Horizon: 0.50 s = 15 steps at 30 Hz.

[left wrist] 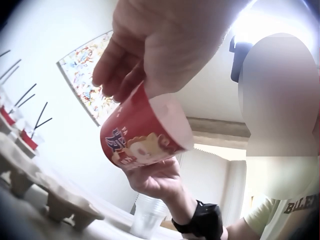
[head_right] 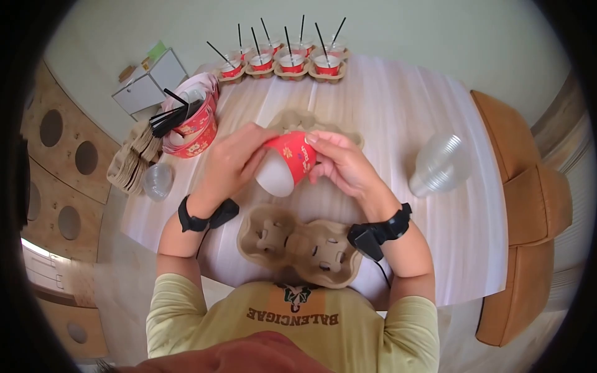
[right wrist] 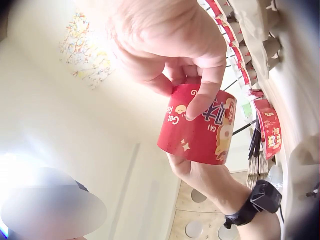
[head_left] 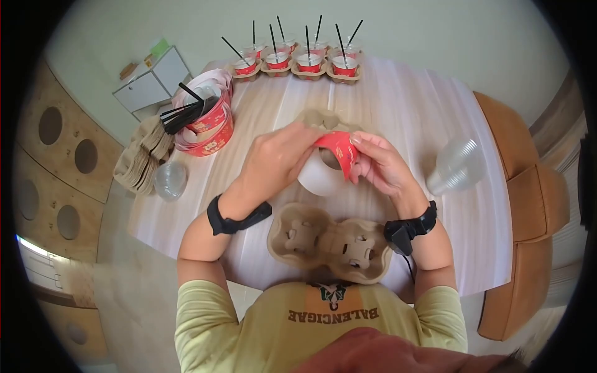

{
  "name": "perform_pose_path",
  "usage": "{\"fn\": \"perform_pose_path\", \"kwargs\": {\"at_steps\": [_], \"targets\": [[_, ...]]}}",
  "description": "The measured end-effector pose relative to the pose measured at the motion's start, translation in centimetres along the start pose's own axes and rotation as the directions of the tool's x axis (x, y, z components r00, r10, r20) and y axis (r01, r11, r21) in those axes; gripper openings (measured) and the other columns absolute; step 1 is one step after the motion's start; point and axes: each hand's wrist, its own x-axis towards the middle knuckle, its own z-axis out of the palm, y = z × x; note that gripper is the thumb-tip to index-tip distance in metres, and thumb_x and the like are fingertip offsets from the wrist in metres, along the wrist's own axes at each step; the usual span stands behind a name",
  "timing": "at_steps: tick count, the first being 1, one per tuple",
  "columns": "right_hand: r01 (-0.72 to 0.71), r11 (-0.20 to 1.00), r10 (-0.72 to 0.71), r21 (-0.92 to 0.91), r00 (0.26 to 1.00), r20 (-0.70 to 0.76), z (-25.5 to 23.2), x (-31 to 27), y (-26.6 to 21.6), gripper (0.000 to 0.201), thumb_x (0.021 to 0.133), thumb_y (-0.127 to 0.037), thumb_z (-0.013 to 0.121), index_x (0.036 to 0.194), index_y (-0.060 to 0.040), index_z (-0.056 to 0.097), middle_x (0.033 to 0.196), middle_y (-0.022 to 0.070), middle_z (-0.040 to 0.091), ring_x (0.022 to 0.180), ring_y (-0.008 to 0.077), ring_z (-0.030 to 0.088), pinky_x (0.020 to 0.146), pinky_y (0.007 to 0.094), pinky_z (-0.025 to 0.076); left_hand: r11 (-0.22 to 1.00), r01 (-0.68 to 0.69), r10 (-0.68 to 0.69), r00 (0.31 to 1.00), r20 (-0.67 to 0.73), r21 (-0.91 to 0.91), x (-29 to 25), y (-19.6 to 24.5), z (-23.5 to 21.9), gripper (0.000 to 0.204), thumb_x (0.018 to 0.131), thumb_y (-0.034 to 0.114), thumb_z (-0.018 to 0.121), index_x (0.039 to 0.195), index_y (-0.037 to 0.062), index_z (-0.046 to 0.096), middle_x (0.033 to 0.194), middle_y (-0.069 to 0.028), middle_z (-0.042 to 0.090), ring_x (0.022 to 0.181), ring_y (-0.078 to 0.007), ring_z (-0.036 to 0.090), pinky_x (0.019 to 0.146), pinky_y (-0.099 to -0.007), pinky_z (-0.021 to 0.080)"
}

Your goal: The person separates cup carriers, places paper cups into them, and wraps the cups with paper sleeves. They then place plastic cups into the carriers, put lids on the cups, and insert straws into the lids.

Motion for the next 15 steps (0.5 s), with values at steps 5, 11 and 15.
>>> {"fn": "perform_pose_path", "kwargs": {"at_steps": [5, 11, 15], "targets": [[0.048, 0.919, -0.156, -0.391, 0.956, -0.249, 0.7, 0.0, -1.1, 0.033, 0.09, -0.024, 0.049, 0.116, -0.0045, 0.051, 0.098, 0.004, 0.056, 0.089, 0.0104, 0.053, 0.071, 0.0245, 0.048, 0.989, -0.009, 0.022, 0.996, -0.081, 0.149, 2.8, -2.7, 0.3, 0.014, 0.076, 0.007, 0.059, 0.09, 0.0062, 0.059, 0.069, -0.0129, 0.057, 0.063, -0.0315, 0.058, 0.054, -0.0379, 0.045], [0.026, 0.765, -0.269, -0.643, 0.921, -0.282, -0.7, -0.6, -2.1, 0.034, 0.087, -0.021, 0.053, 0.118, -0.009, 0.051, 0.101, 0.0011, 0.051, 0.093, 0.009, 0.048, 0.08, 0.0237, 0.041, 0.943, 0.251, -0.274, 0.958, 0.085, 0.216, 5.0, -8.0, 2.7, 0.012, 0.079, 0.014, 0.056, 0.082, 0.0027, 0.054, 0.073, -0.0191, 0.058, 0.07, -0.0388, 0.054, 0.059, -0.046, 0.042], [0.006, 0.709, -0.24, -0.706, 0.942, -0.233, -0.6, -1.0, -2.6, 0.033, 0.085, -0.017, 0.054, 0.117, -0.0089, 0.052, 0.099, -0.0008, 0.051, 0.088, 0.0077, 0.046, 0.08, 0.0216, 0.038, 0.945, 0.279, -0.291, 0.956, 0.045, 0.173, 5.3, -7.3, 3.1, 0.014, 0.078, 0.016, 0.056, 0.082, 0.0029, 0.055, 0.074, -0.0189, 0.058, 0.07, -0.0382, 0.055, 0.059, -0.046, 0.042]]}}
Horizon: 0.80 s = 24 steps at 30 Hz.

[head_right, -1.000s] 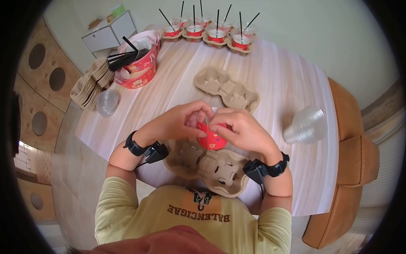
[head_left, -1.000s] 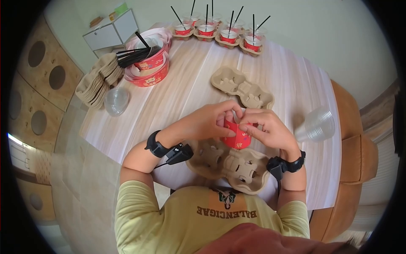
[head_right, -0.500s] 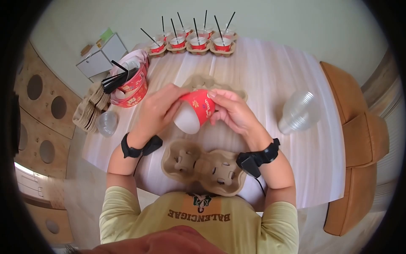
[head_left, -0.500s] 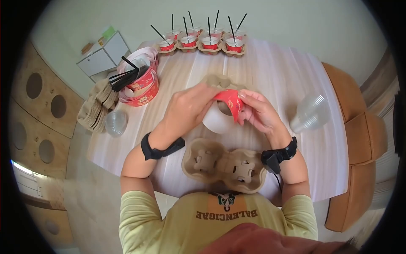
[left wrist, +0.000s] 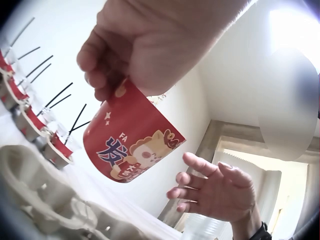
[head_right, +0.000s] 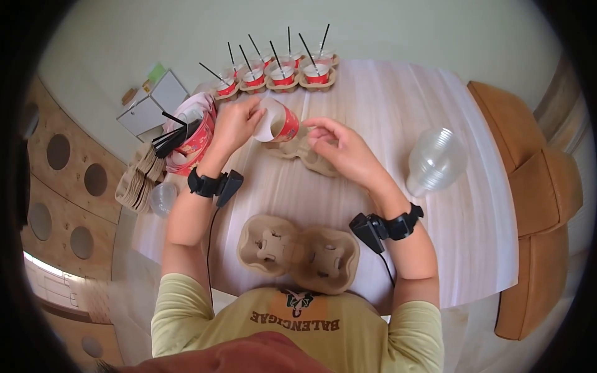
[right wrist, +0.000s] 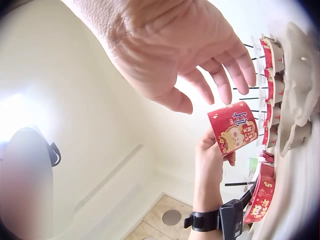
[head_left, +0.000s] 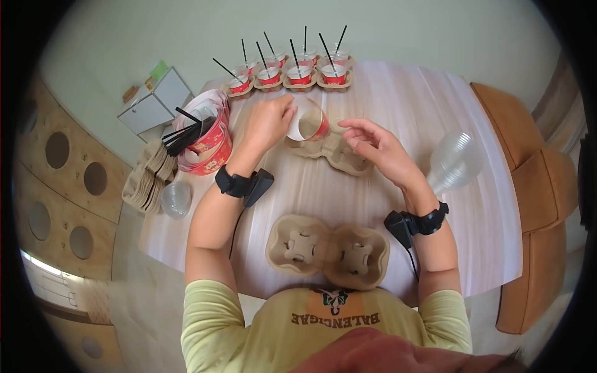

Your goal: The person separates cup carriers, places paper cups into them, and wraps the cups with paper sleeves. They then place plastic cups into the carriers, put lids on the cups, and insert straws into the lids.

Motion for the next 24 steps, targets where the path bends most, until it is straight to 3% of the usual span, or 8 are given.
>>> {"fn": "perform_pose_path", "kwargs": {"at_steps": [2, 7, 11, 13, 15, 17, 19, 24], "targets": [[0.001, 1.0, -0.001, -0.024, 1.0, 0.013, 0.1, -0.2, -0.1, 0.032, 0.085, -0.017, 0.054, 0.116, -0.0083, 0.053, 0.097, -0.0017, 0.052, 0.087, 0.0076, 0.046, 0.079, 0.0218, 0.039, 0.989, 0.059, -0.075, 0.99, 0.115, 0.137, 0.1, -0.3, 0.3, 0.014, 0.078, 0.017, 0.056, 0.083, 0.0037, 0.057, 0.075, -0.0192, 0.059, 0.071, -0.0381, 0.056, 0.061, -0.0461, 0.042], [0.079, 0.974, -0.084, -0.213, 0.996, -0.013, 0.6, -0.8, -0.6, 0.023, 0.081, -0.012, 0.056, 0.102, -0.0039, 0.059, 0.084, 0.0056, 0.059, 0.076, 0.0142, 0.054, 0.072, 0.0251, 0.044, 0.992, 0.094, -0.096, 0.995, 0.03, 0.086, -0.6, -2.7, 1.0, 0.016, 0.077, 0.018, 0.056, 0.085, 0.0039, 0.058, 0.072, -0.019, 0.059, 0.07, -0.0378, 0.057, 0.06, -0.0446, 0.043], [0.278, 0.705, -0.46, -0.652, 0.879, -0.123, -0.8, -3.1, -4.1, 0.016, 0.076, -0.011, 0.061, 0.089, -0.0017, 0.061, 0.082, 0.0145, 0.061, 0.073, 0.0262, 0.059, 0.066, 0.0302, 0.046, 0.936, 0.305, -0.299, 0.952, -0.065, 0.177, -2.3, -5.6, -0.3, 0.021, 0.076, 0.017, 0.053, 0.09, 0.0031, 0.059, 0.076, -0.0214, 0.06, 0.076, -0.0388, 0.058, 0.068, -0.0467, 0.045], [0.12, 0.691, -0.44, -0.713, 0.852, -0.283, -1.9, -4.7, -5.8, 0.018, 0.075, -0.012, 0.063, 0.09, -0.0019, 0.061, 0.082, 0.013, 0.062, 0.073, 0.0265, 0.06, 0.064, 0.0324, 0.045, 0.902, 0.39, -0.389, 0.92, -0.045, 0.183, -3.2, -8.1, -0.8, 0.027, 0.075, 0.018, 0.051, 0.096, 0.0036, 0.057, 0.081, -0.0241, 0.06, 0.082, -0.0391, 0.058, 0.072, -0.0466, 0.045], [0.09, 0.607, -0.485, -0.789, 0.829, -0.279, -3.5, -5.4, -6.1, 0.019, 0.074, -0.013, 0.064, 0.089, -0.0022, 0.061, 0.082, 0.0123, 0.062, 0.071, 0.0266, 0.059, 0.062, 0.0327, 0.045, 0.88, 0.434, -0.411, 0.9, -0.148, 0.195, -4.7, -12.3, 0.7, 0.028, 0.074, 0.013, 0.052, 0.1, 0.0039, 0.055, 0.078, -0.0191, 0.061, 0.076, -0.0359, 0.059, 0.066, -0.0422, 0.046], [0.053, 0.514, -0.537, -0.856, 0.798, -0.273, -4.7, -5.7, -6.4, 0.019, 0.074, -0.014, 0.065, 0.089, -0.0025, 0.061, 0.082, 0.0116, 0.062, 0.069, 0.0267, 0.058, 0.06, 0.0329, 0.044, 0.844, 0.494, -0.482, 0.869, -0.106, 0.208, -5.8, -15.4, 2.3, 0.031, 0.071, 0.009, 0.049, 0.1, 0.0007, 0.055, 0.079, -0.0203, 0.062, 0.074, -0.0342, 0.061, 0.064, -0.0411, 0.047], [-0.159, 0.437, -0.383, -0.885, 0.858, -0.343, -5.6, -6.0, -6.7, 0.021, 0.072, -0.016, 0.067, 0.088, -0.003, 0.061, 0.081, 0.0112, 0.062, 0.066, 0.0272, 0.056, 0.059, 0.0333, 0.043, 0.716, 0.694, -0.698, 0.713, 0.068, 0.08, -6.0, -15.8, 3.0, 0.037, 0.07, 0.013, 0.05, 0.105, 0.0002, 0.054, 0.099, -0.025, 0.058, 0.096, -0.0379, 0.056, 0.082, -0.0438, 0.043], [-0.194, 0.28, -0.299, -0.94, 0.913, -0.278, -6.9, -8.0, -6.4, 0.026, 0.07, -0.018, 0.069, 0.089, -0.0028, 0.061, 0.081, 0.0122, 0.061, 0.062, 0.027, 0.056, 0.058, 0.0351, 0.043, 0.675, 0.719, -0.738, 0.661, 0.137, 0.167, -4.6, -16.8, 3.7, 0.042, 0.071, 0.016, 0.05, 0.11, 0.0007, 0.051, 0.106, -0.0249, 0.056, 0.099, -0.0373, 0.055, 0.085, -0.0428, 0.042]]}}
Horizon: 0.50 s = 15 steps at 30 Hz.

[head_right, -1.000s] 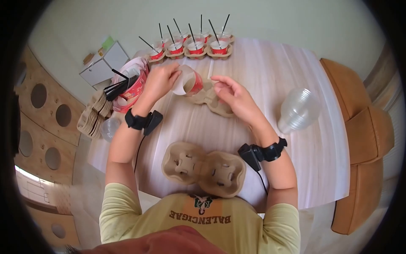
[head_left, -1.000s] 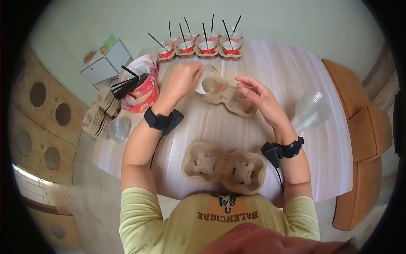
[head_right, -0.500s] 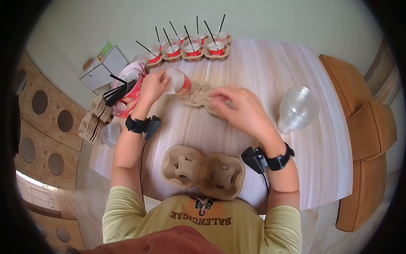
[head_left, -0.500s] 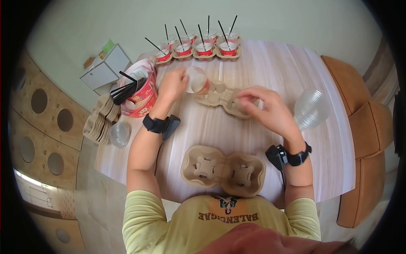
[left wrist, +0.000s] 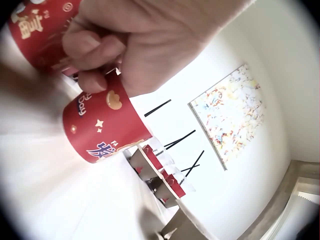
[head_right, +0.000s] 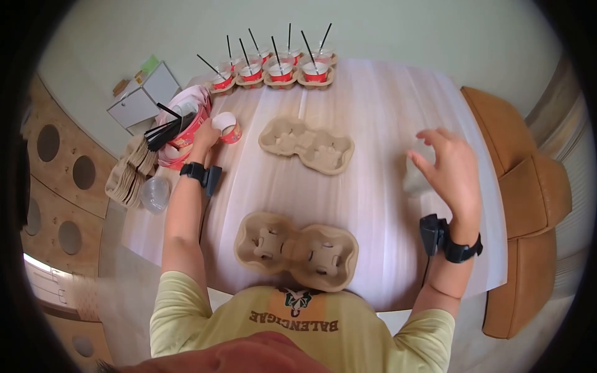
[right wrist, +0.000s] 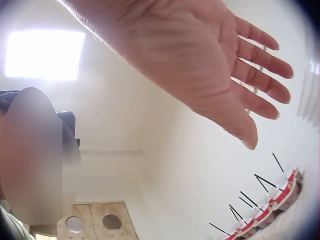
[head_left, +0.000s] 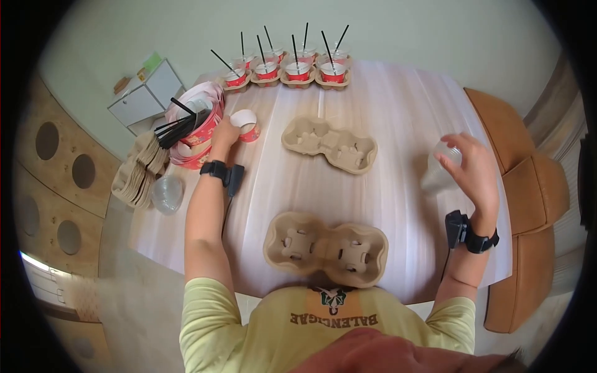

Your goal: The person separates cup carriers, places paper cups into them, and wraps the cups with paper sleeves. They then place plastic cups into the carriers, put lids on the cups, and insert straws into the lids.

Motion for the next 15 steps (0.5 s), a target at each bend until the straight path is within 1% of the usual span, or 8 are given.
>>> {"fn": "perform_pose_path", "kwargs": {"at_steps": [3, 5, 6, 7, 9, 11, 12, 15], "targets": [[-0.065, 0.998, 0.062, 0.028, 0.993, 0.098, 0.6, -1.0, 0.4, 0.025, 0.069, -0.018, 0.069, 0.086, -0.0027, 0.062, 0.078, 0.0121, 0.061, 0.061, 0.0273, 0.056, 0.059, 0.0355, 0.044, 1.0, 0.014, -0.014, 1.0, -0.001, 0.018, 1.6, -1.1, 0.0, 0.041, 0.073, 0.02, 0.052, 0.109, 0.0011, 0.05, 0.109, -0.0246, 0.055, 0.099, -0.0375, 0.055, 0.084, -0.0452, 0.043], [-0.09, 0.996, 0.087, 0.022, 0.99, 0.115, 0.8, -1.7, 0.7, 0.022, 0.068, -0.017, 0.069, 0.083, -0.0022, 0.062, 0.075, 0.0113, 0.061, 0.061, 0.0277, 0.056, 0.06, 0.0357, 0.044, 0.995, -0.034, 0.044, 0.994, -0.103, 0.093, 0.5, 0.0, -0.9, 0.041, 0.074, 0.025, 0.056, 0.107, 0.0017, 0.051, 0.106, -0.0229, 0.057, 0.098, -0.0372, 0.056, 0.081, -0.0465, 0.044], [-0.034, 0.999, 0.034, 0.009, 0.998, 0.055, 1.2, -2.0, 0.9, 0.018, 0.069, -0.016, 0.069, 0.079, -0.0024, 0.062, 0.072, 0.0104, 0.061, 0.063, 0.0273, 0.057, 0.063, 0.0358, 0.045, 0.994, -0.062, 0.075, 0.985, -0.153, 0.092, 0.2, 0.2, -0.9, 0.042, 0.074, 0.029, 0.057, 0.107, 0.0019, 0.05, 0.104, -0.0228, 0.058, 0.097, -0.0373, 0.056, 0.08, -0.0462, 0.044], [-0.047, 0.999, 0.047, -0.003, 0.998, 0.051, 1.3, -2.3, 1.3, 0.018, 0.069, -0.016, 0.069, 0.079, -0.0024, 0.062, 0.072, 0.0104, 0.061, 0.063, 0.0273, 0.057, 0.063, 0.0358, 0.045, 0.992, -0.087, 0.104, 0.973, -0.205, 0.093, -0.7, 0.9, -1.3, 0.044, 0.075, 0.032, 0.059, 0.106, 0.0021, 0.05, 0.103, -0.0227, 0.059, 0.096, -0.0373, 0.057, 0.078, -0.046, 0.045], [0.018, 0.999, -0.02, -0.033, 0.999, -0.035, 1.7, -2.1, 1.4, 0.015, 0.07, -0.013, 0.067, 0.079, -0.0032, 0.062, 0.074, 0.0104, 0.061, 0.069, 0.0274, 0.057, 0.066, 0.0356, 0.044, 0.993, -0.082, 0.098, 0.974, -0.205, 0.087, -2.3, 2.1, -2.1, 0.042, 0.077, 0.033, 0.059, 0.106, 0.004, 0.051, 0.099, -0.0214, 0.06, 0.092, -0.0369, 0.058, 0.075, -0.0449, 0.046], [0.065, 0.996, -0.071, -0.058, 0.993, -0.099, 1.3, -2.0, 0.4, 0.013, 0.071, -0.012, 0.066, 0.08, -0.0034, 0.061, 0.074, 0.0102, 0.061, 0.071, 0.0277, 0.057, 0.067, 0.0357, 0.043, 0.958, -0.278, 0.287, 0.914, -0.286, 0.072, -4.4, 2.0, -2.9, 0.033, 0.077, 0.028, 0.059, 0.1, 0.0059, 0.055, 0.091, -0.02, 0.061, 0.086, -0.0355, 0.059, 0.072, -0.0444, 0.046], [0.083, 0.992, -0.097, -0.092, 0.982, -0.164, 1.2, -1.9, -0.3, 0.012, 0.071, -0.01, 0.066, 0.081, -0.0036, 0.061, 0.074, 0.0101, 0.061, 0.073, 0.0281, 0.056, 0.068, 0.0357, 0.043, 0.95, -0.302, 0.312, 0.915, -0.257, 0.076, -5.6, 1.7, -3.7, 0.027, 0.077, 0.026, 0.059, 0.095, 0.0062, 0.056, 0.086, -0.0192, 0.062, 0.083, -0.0349, 0.06, 0.071, -0.0447, 0.046], [0.198, 0.979, -0.187, 0.053, 0.968, -0.169, 1.0, -2.1, -2.4, 0.014, 0.071, -0.009, 0.065, 0.083, -0.0033, 0.061, 0.074, 0.0096, 0.06, 0.073, 0.0289, 0.055, 0.067, 0.036, 0.042, 0.952, -0.297, 0.307, 0.915, -0.26, 0.078, -8.7, 0.0, -6.1, 0.016, 0.076, 0.019, 0.059, 0.085, 0.0054, 0.059, 0.076, -0.0183, 0.062, 0.077, -0.034, 0.06, 0.068, -0.045, 0.046]]}}
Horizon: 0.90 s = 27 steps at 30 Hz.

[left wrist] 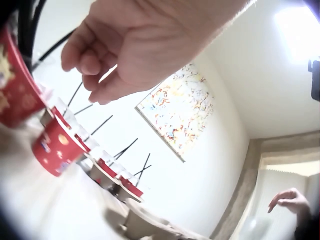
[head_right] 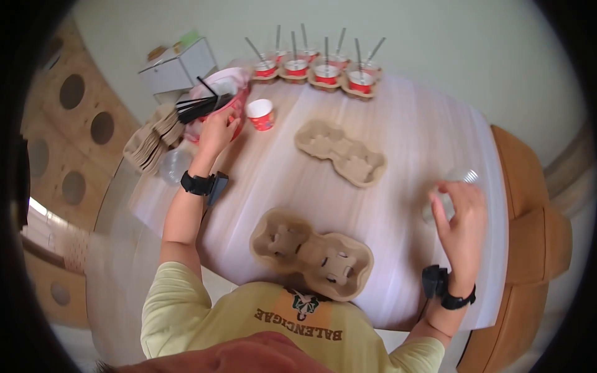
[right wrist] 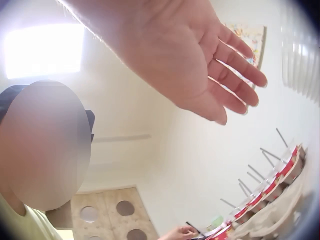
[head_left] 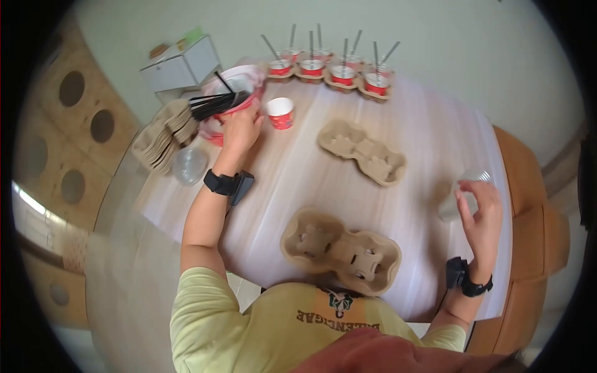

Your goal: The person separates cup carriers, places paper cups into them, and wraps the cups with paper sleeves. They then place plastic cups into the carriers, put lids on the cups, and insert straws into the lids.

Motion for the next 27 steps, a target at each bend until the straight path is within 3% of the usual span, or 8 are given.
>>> {"fn": "perform_pose_path", "kwargs": {"at_steps": [1, 3, 6, 15, 18, 20, 21, 27], "targets": [[0.017, 1.0, -0.017, 0.02, 1.0, 0.001, 0.2, 0.3, -0.5, 0.014, 0.071, -0.009, 0.065, 0.083, -0.0033, 0.061, 0.074, 0.0096, 0.06, 0.073, 0.0289, 0.055, 0.067, 0.036, 0.042, 0.998, -0.001, 0.006, 0.997, -0.083, 0.065, -0.6, -1.0, -0.6, 0.014, 0.076, 0.016, 0.059, 0.085, 0.0051, 0.059, 0.077, -0.0182, 0.062, 0.076, -0.0343, 0.06, 0.067, -0.0449, 0.046], [-0.054, 0.942, -0.043, 0.332, 0.96, 0.277, 0.5, 0.6, -1.7, 0.017, 0.07, -0.009, 0.066, 0.085, -0.0029, 0.061, 0.074, 0.0094, 0.06, 0.071, 0.0289, 0.054, 0.068, 0.0361, 0.042, 0.984, -0.015, 0.046, 0.983, -0.178, 0.176, -1.7, -3.4, -1.4, 0.013, 0.073, 0.011, 0.059, 0.084, 0.0046, 0.057, 0.078, -0.0175, 0.061, 0.073, -0.0349, 0.059, 0.065, -0.0445, 0.046], [-0.029, 0.898, -0.14, 0.439, 0.928, 0.346, 1.9, 1.4, -2.9, 0.019, 0.069, -0.012, 0.067, 0.086, -0.0032, 0.062, 0.075, 0.0094, 0.06, 0.071, 0.029, 0.054, 0.068, 0.0349, 0.043, 0.96, 0.107, -0.094, 0.994, -0.063, 0.26, -3.4, -5.6, -1.6, 0.014, 0.073, 0.011, 0.059, 0.085, 0.0055, 0.056, 0.08, -0.0169, 0.06, 0.073, -0.0353, 0.059, 0.063, -0.0443, 0.047], [0.012, 0.807, -0.32, 0.59, 0.849, 0.421, 4.0, 3.7, -5.4, 0.024, 0.071, -0.015, 0.067, 0.092, -0.0039, 0.062, 0.078, 0.0099, 0.062, 0.071, 0.0249, 0.059, 0.064, 0.0324, 0.045, 0.969, 0.038, -0.001, 0.989, -0.15, 0.243, -5.1, -6.1, -0.5, 0.024, 0.074, 0.015, 0.059, 0.095, 0.0089, 0.051, 0.091, -0.0159, 0.057, 0.073, -0.0349, 0.06, 0.061, -0.0445, 0.048], [-0.002, 0.798, -0.338, 0.603, 0.826, 0.451, 4.3, 4.0, -5.5, 0.026, 0.071, -0.016, 0.066, 0.094, -0.0044, 0.061, 0.078, 0.0095, 0.062, 0.072, 0.0238, 0.06, 0.06, 0.0315, 0.045, 0.959, 0.034, -0.011, 0.997, -0.081, 0.282, -5.2, -5.6, 0.0, 0.034, 0.074, 0.019, 0.06, 0.104, 0.0085, 0.048, 0.097, -0.0166, 0.055, 0.073, -0.035, 0.06, 0.061, -0.0433, 0.049], [-0.003, 0.788, -0.354, 0.615, 0.816, 0.458, 4.7, 4.0, -5.4, 0.027, 0.072, -0.016, 0.066, 0.095, -0.0047, 0.061, 0.078, 0.0093, 0.062, 0.073, 0.0234, 0.06, 0.058, 0.0311, 0.044, 0.926, 0.131, -0.161, 0.985, 0.056, 0.355, -6.1, -4.3, -0.2, 0.05, 0.075, 0.024, 0.062, 0.119, 0.0099, 0.046, 0.107, -0.0174, 0.053, 0.085, -0.035, 0.059, 0.071, -0.0429, 0.048], [-0.002, 0.778, -0.36, 0.628, 0.818, 0.449, 4.9, 3.9, -5.2, 0.027, 0.072, -0.016, 0.066, 0.096, -0.005, 0.061, 0.079, 0.0091, 0.062, 0.073, 0.0234, 0.06, 0.056, 0.0308, 0.044, 0.89, 0.137, -0.219, 0.965, 0.145, 0.435, -6.5, -3.8, -0.3, 0.067, 0.074, 0.029, 0.063, 0.131, 0.0102, 0.033, 0.117, -0.018, 0.049, 0.091, -0.0352, 0.058, 0.075, -0.0432, 0.048], [-0.044, 0.78, -0.338, 0.624, 0.81, 0.479, 5.3, 4.0, -4.9, 0.029, 0.071, -0.015, 0.066, 0.098, -0.0057, 0.061, 0.078, 0.0087, 0.062, 0.07, 0.0238, 0.058, 0.051, 0.0303, 0.042, 0.92, 0.099, -0.194, 0.956, 0.222, 0.378, -7.5, -3.6, -0.8, 0.076, 0.073, 0.027, 0.065, 0.135, 0.0072, 0.025, 0.113, -0.0188, 0.049, 0.091, -0.0329, 0.058, 0.074, -0.04, 0.049]]}}
